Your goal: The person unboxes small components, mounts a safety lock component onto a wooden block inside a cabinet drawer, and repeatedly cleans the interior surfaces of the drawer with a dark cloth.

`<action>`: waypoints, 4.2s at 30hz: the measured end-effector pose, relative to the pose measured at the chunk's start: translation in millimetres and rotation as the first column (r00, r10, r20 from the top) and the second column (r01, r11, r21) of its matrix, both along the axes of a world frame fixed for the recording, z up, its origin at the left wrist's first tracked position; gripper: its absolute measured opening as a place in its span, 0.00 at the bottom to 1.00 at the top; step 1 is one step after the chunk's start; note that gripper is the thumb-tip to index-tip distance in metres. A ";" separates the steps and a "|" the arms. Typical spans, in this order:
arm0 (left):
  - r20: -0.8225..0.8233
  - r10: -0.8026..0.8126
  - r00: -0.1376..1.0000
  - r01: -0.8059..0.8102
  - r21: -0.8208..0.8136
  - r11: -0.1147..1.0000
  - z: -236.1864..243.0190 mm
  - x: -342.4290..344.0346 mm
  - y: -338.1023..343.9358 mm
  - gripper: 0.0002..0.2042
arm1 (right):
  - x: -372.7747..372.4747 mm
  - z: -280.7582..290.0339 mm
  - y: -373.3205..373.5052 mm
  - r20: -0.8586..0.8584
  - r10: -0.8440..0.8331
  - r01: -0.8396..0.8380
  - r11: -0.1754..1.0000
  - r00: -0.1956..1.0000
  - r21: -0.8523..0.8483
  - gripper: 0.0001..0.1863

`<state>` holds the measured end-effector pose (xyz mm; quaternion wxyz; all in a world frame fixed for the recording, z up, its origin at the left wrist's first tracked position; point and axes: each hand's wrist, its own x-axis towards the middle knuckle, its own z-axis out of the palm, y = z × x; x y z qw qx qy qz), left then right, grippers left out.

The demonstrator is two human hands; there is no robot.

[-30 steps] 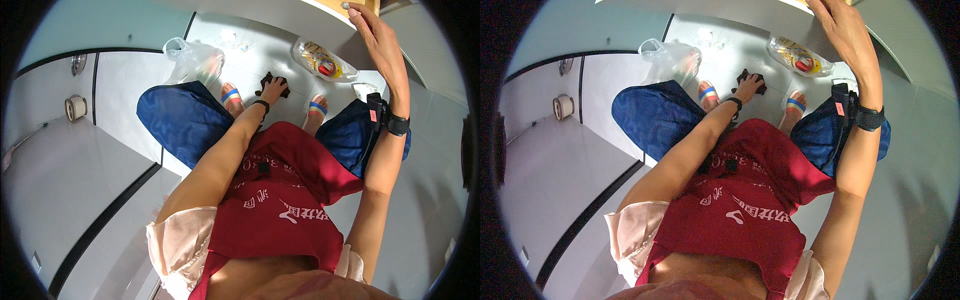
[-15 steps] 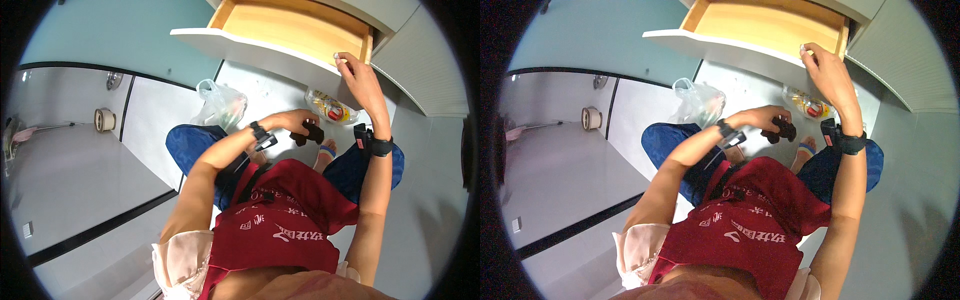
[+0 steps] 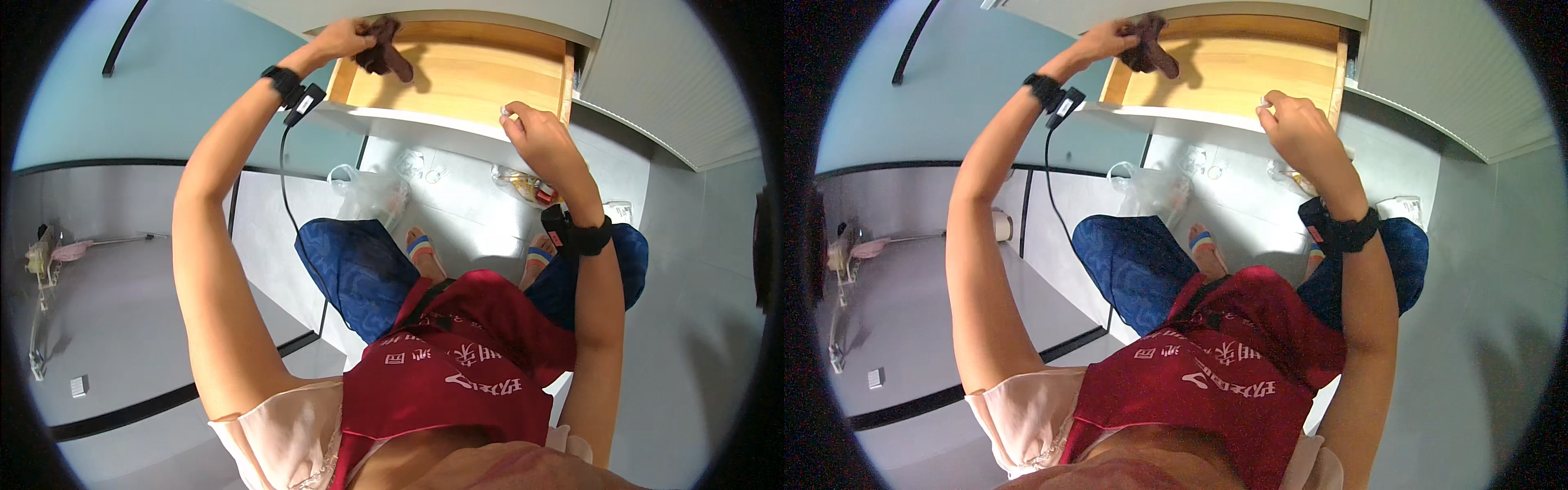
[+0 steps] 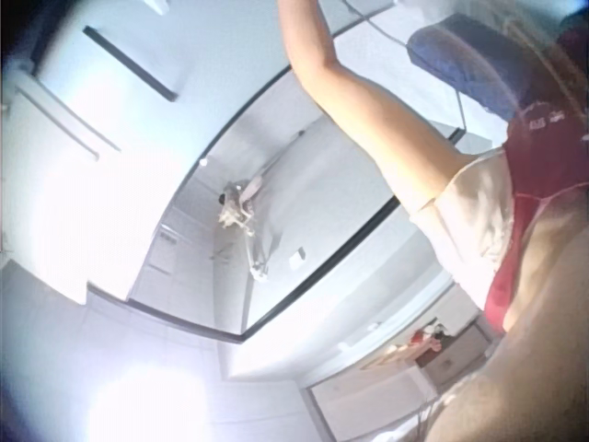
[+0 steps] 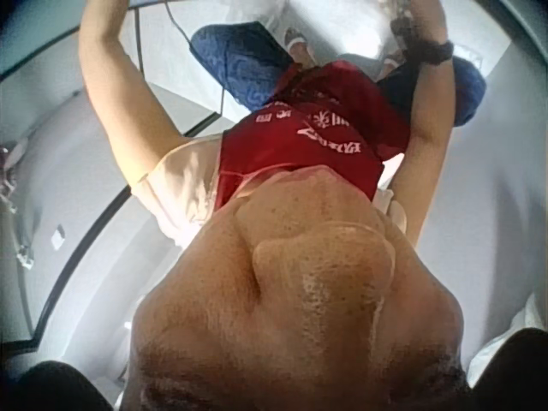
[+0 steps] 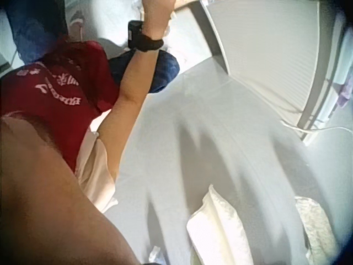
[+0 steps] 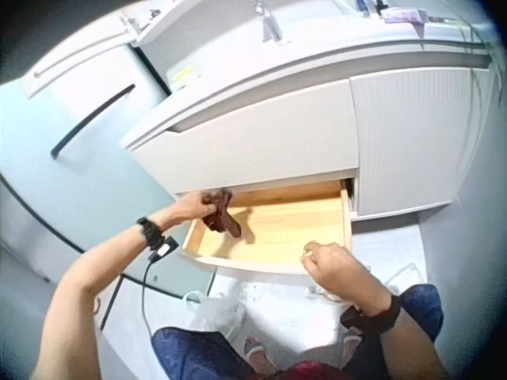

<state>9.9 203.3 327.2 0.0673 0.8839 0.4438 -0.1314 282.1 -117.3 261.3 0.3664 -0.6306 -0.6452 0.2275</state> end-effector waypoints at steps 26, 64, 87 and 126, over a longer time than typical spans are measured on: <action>-0.358 -0.478 0.802 0.493 -0.053 0.868 -223.7 122.3 108.5 0.12 | -10.0 0.0 -8.1 0.025 -0.080 0.076 0.991 0.997 0.105 0.12; 0.251 -0.865 0.434 0.875 -0.348 0.338 -42.3 141.4 -25.9 0.18 | 1.6 -2.1 -1.6 -0.233 -0.050 0.050 0.999 0.971 -0.007 0.17; 0.378 -0.790 0.482 0.845 0.037 0.534 -41.6 133.5 -60.2 0.21 | 7.3 1.5 3.1 -0.374 -0.021 -0.028 0.992 0.927 -0.124 0.16; 0.432 -0.329 0.840 0.479 -0.305 0.823 53.8 76.0 -141.1 0.13 | 19.9 -7.8 16.9 -0.555 0.027 -0.117 0.985 0.832 -0.127 0.11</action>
